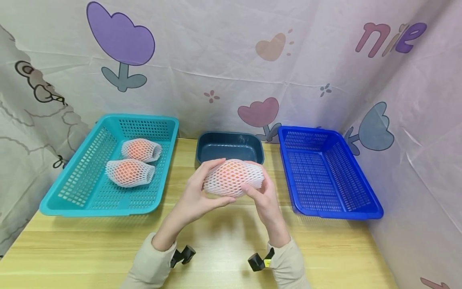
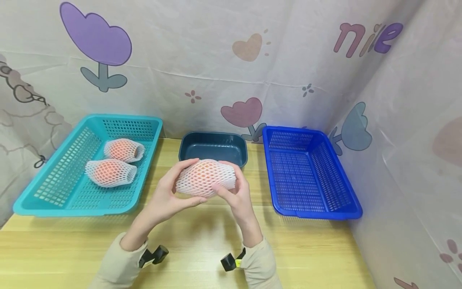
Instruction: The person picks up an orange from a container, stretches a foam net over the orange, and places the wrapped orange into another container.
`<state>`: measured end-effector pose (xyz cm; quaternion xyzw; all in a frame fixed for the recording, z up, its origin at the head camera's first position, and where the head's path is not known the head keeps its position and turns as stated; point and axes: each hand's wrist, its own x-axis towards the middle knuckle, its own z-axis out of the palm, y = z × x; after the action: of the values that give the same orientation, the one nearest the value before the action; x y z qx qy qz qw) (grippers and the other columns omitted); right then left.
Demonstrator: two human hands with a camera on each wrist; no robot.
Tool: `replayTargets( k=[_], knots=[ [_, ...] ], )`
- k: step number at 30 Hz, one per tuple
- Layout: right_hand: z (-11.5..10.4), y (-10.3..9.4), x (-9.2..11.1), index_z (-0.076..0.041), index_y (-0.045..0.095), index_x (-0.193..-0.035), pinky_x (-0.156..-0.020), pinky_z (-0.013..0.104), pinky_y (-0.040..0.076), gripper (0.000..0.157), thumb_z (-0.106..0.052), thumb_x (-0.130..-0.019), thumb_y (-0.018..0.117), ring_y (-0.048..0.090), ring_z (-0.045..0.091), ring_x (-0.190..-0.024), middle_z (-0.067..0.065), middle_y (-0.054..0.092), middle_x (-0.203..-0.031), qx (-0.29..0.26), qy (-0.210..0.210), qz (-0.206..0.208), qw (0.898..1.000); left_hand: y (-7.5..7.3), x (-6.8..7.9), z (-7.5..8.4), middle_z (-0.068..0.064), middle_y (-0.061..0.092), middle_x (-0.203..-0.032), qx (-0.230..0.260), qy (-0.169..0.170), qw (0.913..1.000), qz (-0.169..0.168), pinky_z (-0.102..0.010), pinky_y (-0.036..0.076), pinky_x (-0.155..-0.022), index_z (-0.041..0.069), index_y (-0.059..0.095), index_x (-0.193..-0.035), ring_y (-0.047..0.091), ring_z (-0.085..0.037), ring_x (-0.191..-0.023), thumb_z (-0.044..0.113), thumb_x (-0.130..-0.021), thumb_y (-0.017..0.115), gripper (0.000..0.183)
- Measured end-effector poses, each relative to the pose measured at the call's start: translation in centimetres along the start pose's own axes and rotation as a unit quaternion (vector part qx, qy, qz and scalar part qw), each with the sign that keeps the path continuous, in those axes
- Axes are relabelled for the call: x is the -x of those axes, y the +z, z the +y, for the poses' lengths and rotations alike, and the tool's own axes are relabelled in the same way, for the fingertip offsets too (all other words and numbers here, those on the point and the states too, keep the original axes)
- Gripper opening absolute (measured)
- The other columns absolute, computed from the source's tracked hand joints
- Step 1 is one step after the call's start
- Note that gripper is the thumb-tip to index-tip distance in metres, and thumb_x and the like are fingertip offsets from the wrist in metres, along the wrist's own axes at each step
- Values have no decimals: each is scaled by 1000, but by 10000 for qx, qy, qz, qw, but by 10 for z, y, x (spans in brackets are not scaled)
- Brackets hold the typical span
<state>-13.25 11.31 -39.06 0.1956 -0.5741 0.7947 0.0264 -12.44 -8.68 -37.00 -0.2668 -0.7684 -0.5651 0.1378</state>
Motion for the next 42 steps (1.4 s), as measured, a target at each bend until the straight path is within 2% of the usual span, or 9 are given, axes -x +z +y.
replayTargets(
  k=[4, 11, 20, 22, 25, 30, 33, 38, 42],
  knots=[
    [3, 2, -1, -4, 49, -136, -88, 31, 55, 56, -5, -83, 69, 57, 20, -110, 10, 57, -125, -406, -40, 52, 9992, -1, 2, 1, 0, 54, -140, 503, -299, 9983, -24, -34, 52, -95, 17, 49, -143, 55, -18, -119, 6, -67, 92, 88],
    [3, 6, -2, -4, 48, -137, -89, 31, 55, 58, -3, -83, 69, 57, 19, -110, 9, 56, -126, -657, 70, -93, 9978, -5, 3, 1, 1, 54, -138, 707, -387, 9967, -19, -32, 54, -92, 19, 49, -142, 56, -18, -117, 5, -70, 90, 84],
    [5, 20, -10, -2, 42, -143, -94, 31, 52, 69, -25, -87, 76, 53, 23, -117, 12, 51, -135, -33, 383, -379, 9985, -25, 7, 0, -2, 54, -138, -135, 114, 9993, 315, -24, 48, -97, 13, 53, -140, 52, -21, -122, 3, -66, 92, 84],
    [8, 27, -13, -3, 43, -143, -94, 31, 51, 71, -28, -86, 78, 52, 23, -117, 12, 51, -136, -71, 448, -414, 9981, -33, 9, 0, -4, 51, -140, 39, 86, 9997, 232, -24, 48, -98, 12, 51, -142, 50, -21, -123, -1, -69, 89, 83],
    [13, 38, -19, -3, 46, -141, -93, 30, 51, 70, -28, -84, 79, 53, 23, -116, 12, 52, -134, -236, 486, -416, 9977, -48, 14, 0, -11, 45, -147, 750, -1, 9972, -60, -26, 47, -101, 6, 45, -146, 47, -23, -128, -12, -79, 75, 75],
    [20, 55, -29, -5, 50, -138, -85, 29, 54, 69, -31, -82, 81, 56, 22, -108, 12, 55, -129, -551, 677, -529, 9948, -81, 25, 1, -18, 35, -154, 1637, -252, 9850, -489, -25, 47, -100, -3, 37, -149, 48, -22, -127, -19, -90, 30, 62],
    [23, 66, -34, -5, 51, -138, -82, 29, 55, 70, -34, -82, 81, 58, 21, -105, 10, 56, -126, -579, 788, -718, 9926, -98, 32, -1, -15, 39, -152, 1304, -498, 9894, -394, -22, 50, -94, 0, 40, -148, 53, -18, -122, -13, -98, 25, 55],
    [33, 88, -39, -3, 49, -138, -81, 27, 55, 71, -36, -83, 80, 60, 17, -101, 5, 58, -121, -611, 891, -1022, 9889, -118, 45, -7, -6, 49, -144, 166, -767, 9968, 148, -18, 55, -73, 1, 51, -141, 58, -8, -120, -14, -97, 42, 48],
    [41, 107, -41, -1, 49, -137, -78, 26, 56, 61, -24, -87, 76, 61, 14, -99, 3, 61, -117, -781, 988, -1210, 9846, -134, 53, -14, -4, 55, -136, 289, -962, 9927, 668, -18, 56, -64, -4, 56, -134, 64, -7, -111, -17, -92, 51, 44]
  ],
)
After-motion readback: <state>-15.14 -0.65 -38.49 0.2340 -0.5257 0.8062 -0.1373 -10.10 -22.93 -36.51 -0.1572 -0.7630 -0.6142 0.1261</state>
